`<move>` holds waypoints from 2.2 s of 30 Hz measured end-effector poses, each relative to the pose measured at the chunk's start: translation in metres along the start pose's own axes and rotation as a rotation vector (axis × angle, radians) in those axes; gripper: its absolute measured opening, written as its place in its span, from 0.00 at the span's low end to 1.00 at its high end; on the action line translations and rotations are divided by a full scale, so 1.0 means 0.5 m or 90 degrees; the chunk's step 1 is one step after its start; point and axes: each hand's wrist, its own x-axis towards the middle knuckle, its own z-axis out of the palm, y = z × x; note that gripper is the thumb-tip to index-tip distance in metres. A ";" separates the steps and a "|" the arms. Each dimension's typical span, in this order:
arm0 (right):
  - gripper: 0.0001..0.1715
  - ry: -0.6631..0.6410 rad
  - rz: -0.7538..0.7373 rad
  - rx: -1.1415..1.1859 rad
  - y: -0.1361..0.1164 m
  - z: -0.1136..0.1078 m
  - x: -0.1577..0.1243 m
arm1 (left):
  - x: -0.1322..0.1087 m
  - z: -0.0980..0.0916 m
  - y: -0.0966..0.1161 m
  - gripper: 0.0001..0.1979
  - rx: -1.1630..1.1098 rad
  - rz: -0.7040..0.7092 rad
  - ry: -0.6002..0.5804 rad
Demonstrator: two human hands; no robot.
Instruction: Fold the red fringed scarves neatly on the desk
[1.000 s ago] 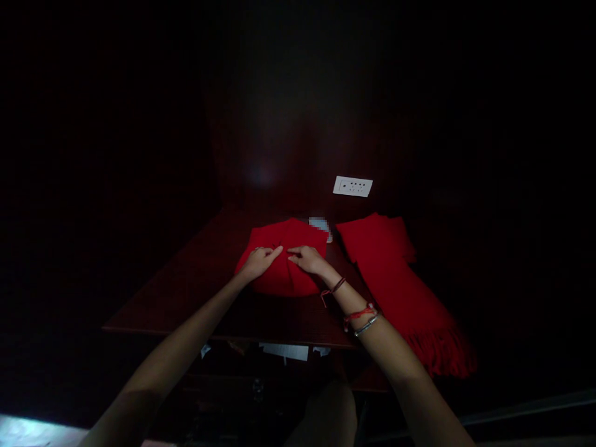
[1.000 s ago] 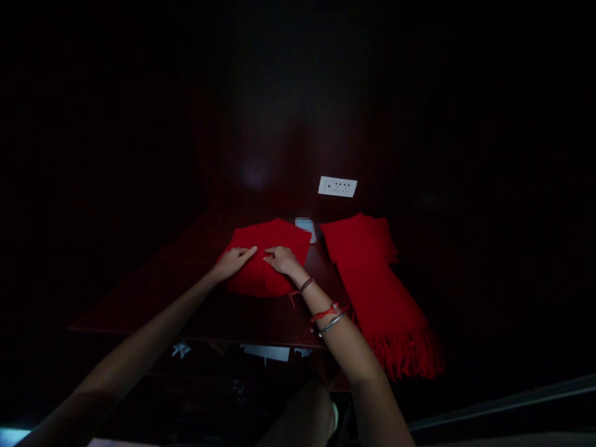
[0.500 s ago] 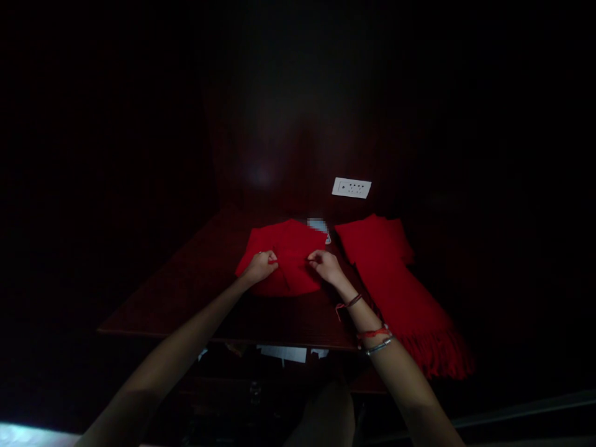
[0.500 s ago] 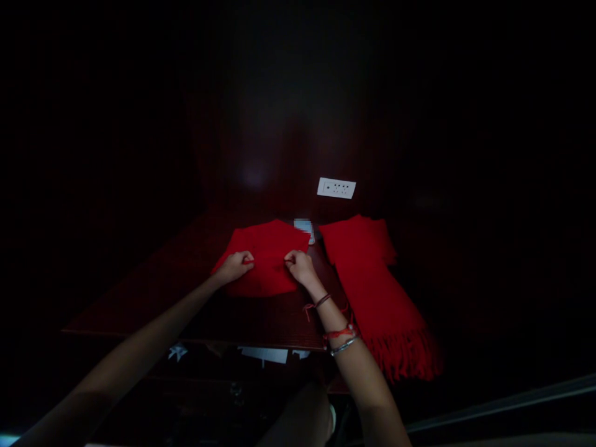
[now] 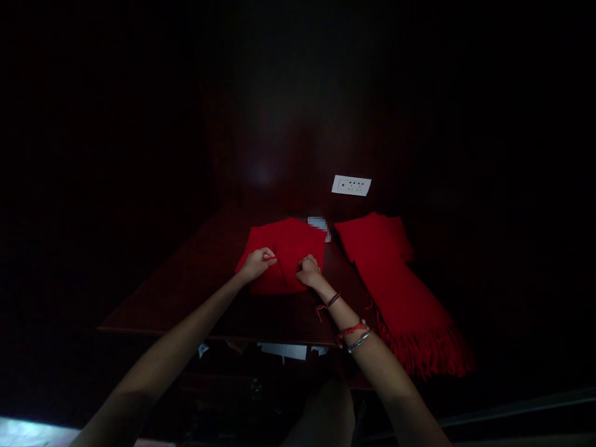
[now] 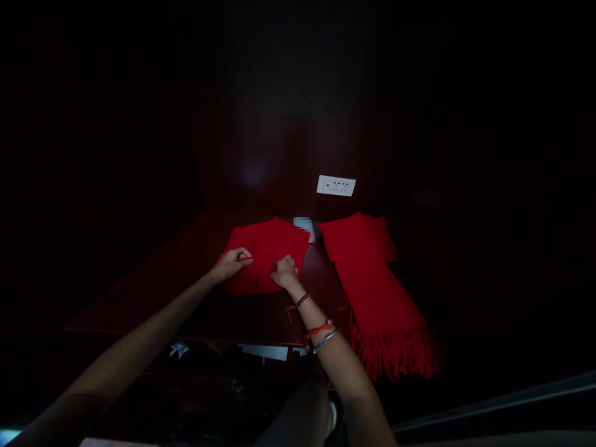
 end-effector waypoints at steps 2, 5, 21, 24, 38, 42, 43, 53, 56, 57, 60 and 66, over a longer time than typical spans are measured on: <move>0.09 0.018 0.012 0.007 -0.001 -0.001 -0.002 | 0.002 -0.003 -0.002 0.05 -0.033 0.001 0.005; 0.09 0.035 0.005 0.023 0.008 -0.023 -0.006 | 0.003 -0.015 -0.004 0.06 -0.069 -0.010 0.036; 0.07 -0.064 -0.077 0.081 0.026 -0.064 -0.036 | -0.005 -0.026 -0.026 0.11 -0.045 -0.038 -0.011; 0.07 -0.049 -0.089 0.059 0.018 -0.072 -0.037 | -0.004 -0.029 -0.027 0.10 -0.034 -0.042 0.014; 0.13 0.190 -0.071 0.285 0.127 -0.233 -0.033 | -0.010 -0.020 -0.017 0.11 -0.026 0.020 -0.014; 0.16 -0.015 -0.055 0.293 0.140 -0.214 -0.054 | -0.045 0.007 -0.007 0.17 -0.057 -0.027 -0.072; 0.18 -0.039 -0.053 0.292 0.140 -0.206 -0.060 | -0.055 0.010 -0.006 0.22 -0.076 -0.042 -0.106; 0.46 -0.239 -0.096 0.200 0.177 -0.160 -0.056 | -0.079 -0.022 0.003 0.34 -0.187 -0.099 -0.218; 0.52 -0.272 -0.127 0.253 0.183 -0.154 -0.066 | -0.081 -0.031 0.003 0.31 -0.219 -0.092 -0.238; 0.54 -0.266 -0.129 0.257 0.180 -0.148 -0.071 | -0.085 -0.034 0.002 0.32 -0.236 -0.090 -0.263; 0.55 -0.200 -0.075 0.192 0.158 -0.123 -0.083 | -0.094 -0.039 -0.007 0.37 -0.266 -0.076 -0.346; 0.30 -0.017 -0.041 0.167 0.135 -0.133 -0.077 | -0.074 -0.072 -0.028 0.42 -0.224 -0.064 -0.346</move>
